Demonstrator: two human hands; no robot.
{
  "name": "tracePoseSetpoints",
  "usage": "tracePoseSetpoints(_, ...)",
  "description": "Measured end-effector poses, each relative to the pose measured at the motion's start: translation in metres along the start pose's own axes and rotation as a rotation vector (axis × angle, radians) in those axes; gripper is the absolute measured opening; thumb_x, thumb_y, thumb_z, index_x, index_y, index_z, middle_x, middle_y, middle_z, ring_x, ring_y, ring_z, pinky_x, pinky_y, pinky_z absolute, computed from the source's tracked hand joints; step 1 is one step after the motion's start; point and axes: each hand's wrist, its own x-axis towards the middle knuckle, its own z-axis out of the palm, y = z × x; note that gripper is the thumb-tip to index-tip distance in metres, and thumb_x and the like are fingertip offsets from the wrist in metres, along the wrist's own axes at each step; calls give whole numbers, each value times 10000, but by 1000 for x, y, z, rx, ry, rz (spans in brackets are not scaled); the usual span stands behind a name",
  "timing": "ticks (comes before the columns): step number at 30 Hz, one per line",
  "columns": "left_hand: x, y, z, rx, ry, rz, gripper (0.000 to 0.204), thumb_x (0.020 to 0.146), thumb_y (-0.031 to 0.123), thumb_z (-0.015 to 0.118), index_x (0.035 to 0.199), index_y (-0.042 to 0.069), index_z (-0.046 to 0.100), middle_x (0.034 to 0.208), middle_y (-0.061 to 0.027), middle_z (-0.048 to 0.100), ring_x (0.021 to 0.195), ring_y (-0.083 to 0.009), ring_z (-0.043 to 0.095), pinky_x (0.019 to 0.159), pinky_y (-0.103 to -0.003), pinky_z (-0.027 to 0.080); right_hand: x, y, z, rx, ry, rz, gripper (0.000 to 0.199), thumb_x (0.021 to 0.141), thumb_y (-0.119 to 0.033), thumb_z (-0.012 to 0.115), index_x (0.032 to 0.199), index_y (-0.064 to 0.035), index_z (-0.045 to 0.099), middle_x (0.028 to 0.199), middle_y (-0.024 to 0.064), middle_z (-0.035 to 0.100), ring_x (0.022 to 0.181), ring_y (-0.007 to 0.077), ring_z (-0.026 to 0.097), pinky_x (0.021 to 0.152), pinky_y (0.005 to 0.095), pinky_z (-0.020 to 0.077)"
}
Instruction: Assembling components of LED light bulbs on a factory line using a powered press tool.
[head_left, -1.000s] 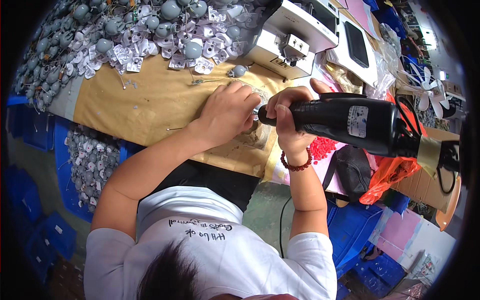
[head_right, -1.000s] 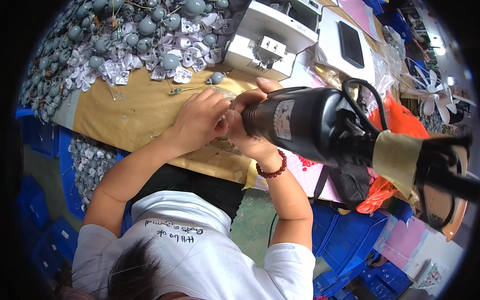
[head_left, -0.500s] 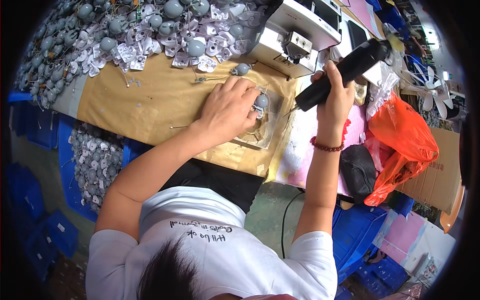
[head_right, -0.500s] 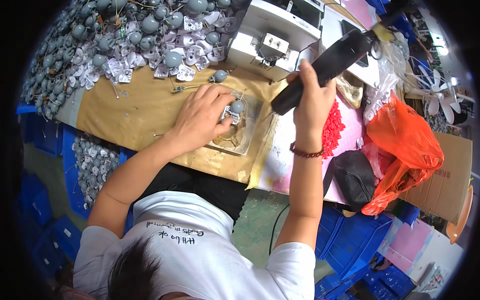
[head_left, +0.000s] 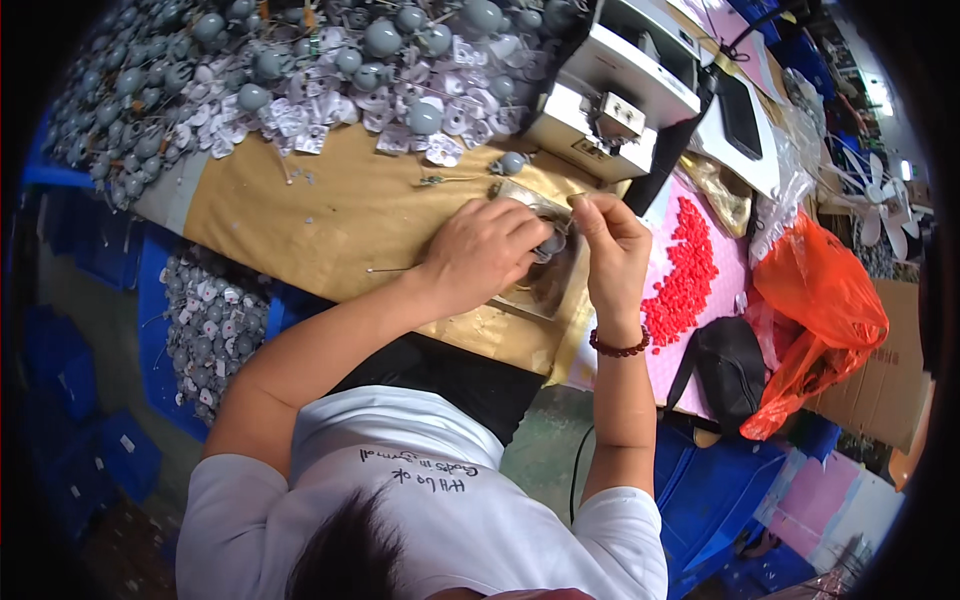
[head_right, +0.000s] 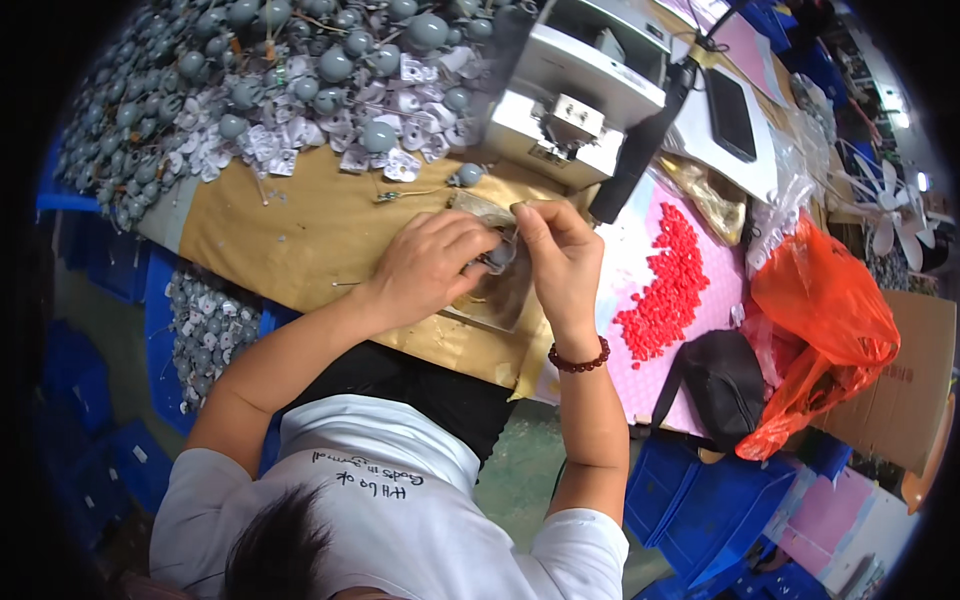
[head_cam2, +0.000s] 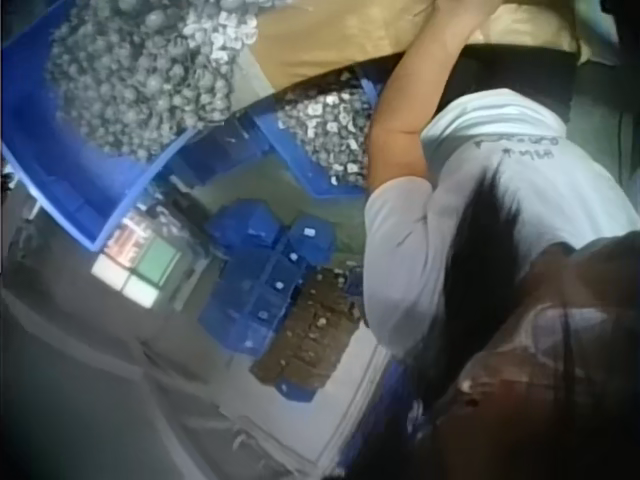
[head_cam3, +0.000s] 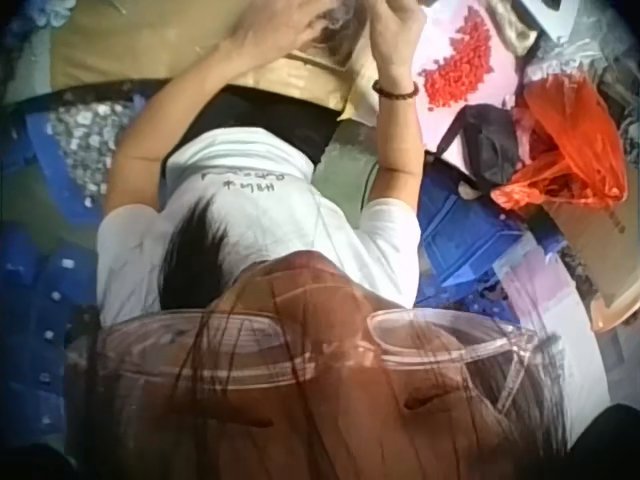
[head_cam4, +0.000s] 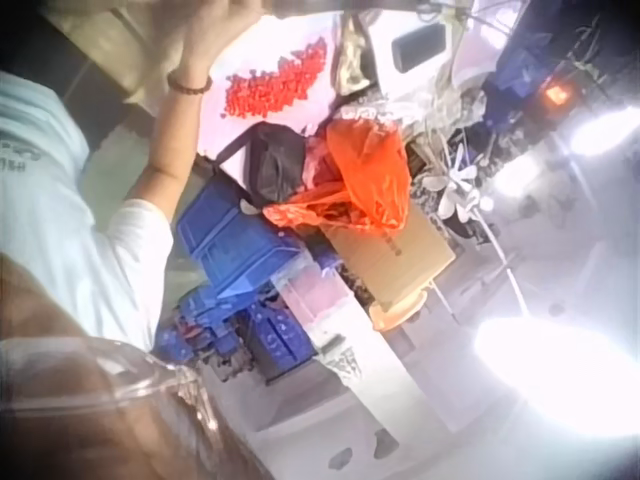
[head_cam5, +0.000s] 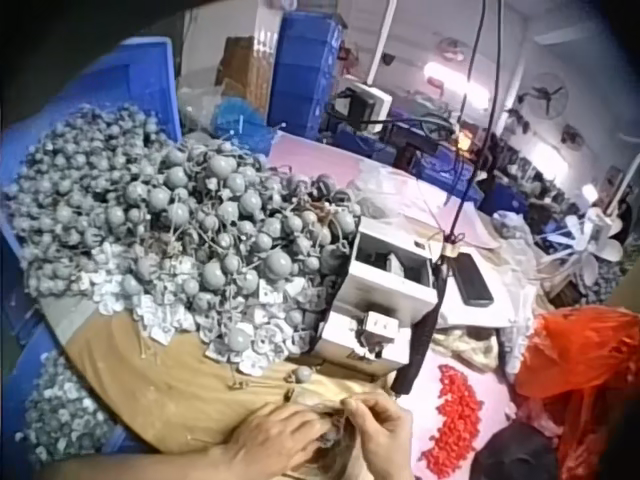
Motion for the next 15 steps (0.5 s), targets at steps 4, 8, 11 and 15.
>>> tracePoseSetpoints(4,1,4,-4,-88,83,32,339,809,55,689,1128,74,578,1029,-92,604,960,-331,618,799,-421,515,6,1,4,530,104,51,131,968,-99,640,1002,22,677,851,20,634,746,75,555,656,208,439)
tracePoseSetpoints(8,-16,5,-44,-265,-116,-143,356,832,25,649,1174,77,566,1099,-108,564,979,-343,609,809,-419,514,8,-7,6,460,-108,120,144,958,-94,653,1029,31,669,876,32,659,754,78,576,690,219,466)
tracePoseSetpoints(11,-38,-1,-123,-224,-447,-235,386,833,4,623,1203,93,562,1106,-119,551,1010,-338,596,817,-421,504,-3,-15,-2,12,-336,152,157,931,-91,692,1035,25,701,954,19,695,855,73,606,769,224,484)
tracePoseSetpoints(15,-96,-26,-228,157,-752,-560,370,776,9,604,1144,45,580,1031,-177,618,1023,-381,590,869,-454,471,-12,-2,-16,-106,-375,202,196,933,-97,696,1083,30,689,987,19,693,904,71,613,807,226,494)
